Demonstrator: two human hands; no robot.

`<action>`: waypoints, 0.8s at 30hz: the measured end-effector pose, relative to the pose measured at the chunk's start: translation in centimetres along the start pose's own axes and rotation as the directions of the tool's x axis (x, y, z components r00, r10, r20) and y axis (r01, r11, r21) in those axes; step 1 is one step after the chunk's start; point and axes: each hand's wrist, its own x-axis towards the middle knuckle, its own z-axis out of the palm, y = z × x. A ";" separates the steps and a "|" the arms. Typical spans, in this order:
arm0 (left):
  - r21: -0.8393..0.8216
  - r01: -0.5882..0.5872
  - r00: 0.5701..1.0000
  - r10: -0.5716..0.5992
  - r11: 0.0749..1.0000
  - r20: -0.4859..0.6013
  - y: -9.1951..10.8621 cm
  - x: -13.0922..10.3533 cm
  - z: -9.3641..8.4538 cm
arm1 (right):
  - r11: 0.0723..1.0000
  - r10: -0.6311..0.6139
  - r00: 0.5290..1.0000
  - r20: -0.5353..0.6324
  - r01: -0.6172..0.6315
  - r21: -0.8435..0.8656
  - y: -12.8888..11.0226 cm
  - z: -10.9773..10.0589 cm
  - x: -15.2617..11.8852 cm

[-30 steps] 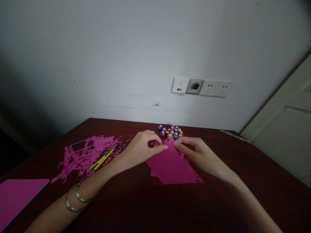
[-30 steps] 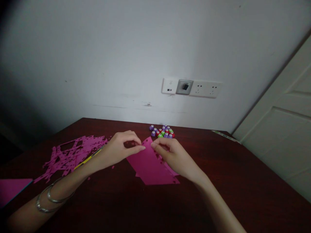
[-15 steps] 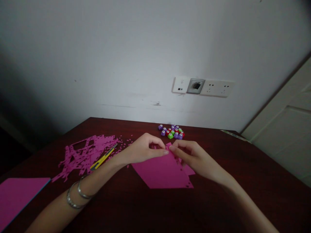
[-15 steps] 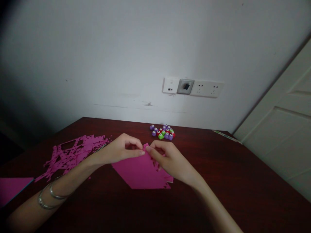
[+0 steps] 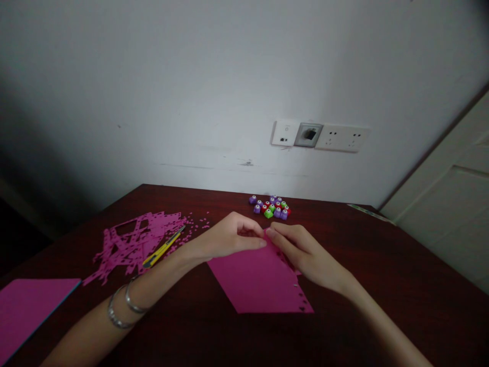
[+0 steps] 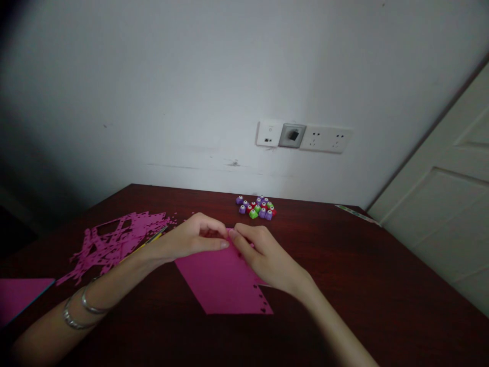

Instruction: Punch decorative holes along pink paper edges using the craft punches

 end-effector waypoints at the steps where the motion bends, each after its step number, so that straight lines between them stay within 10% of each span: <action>1: -0.013 0.007 1.000 -0.007 1.000 -0.006 0.0 0.0 0.1 | 0.999 -0.021 1.000 -0.010 0.021 -0.029 0.1 0.1 0.0; 24: -0.125 -0.089 0.985 0.069 0.988 -0.156 -0.5 0.3 0.3 | 0.989 -0.129 0.986 -0.103 0.120 -0.087 0.6 1.3 0.1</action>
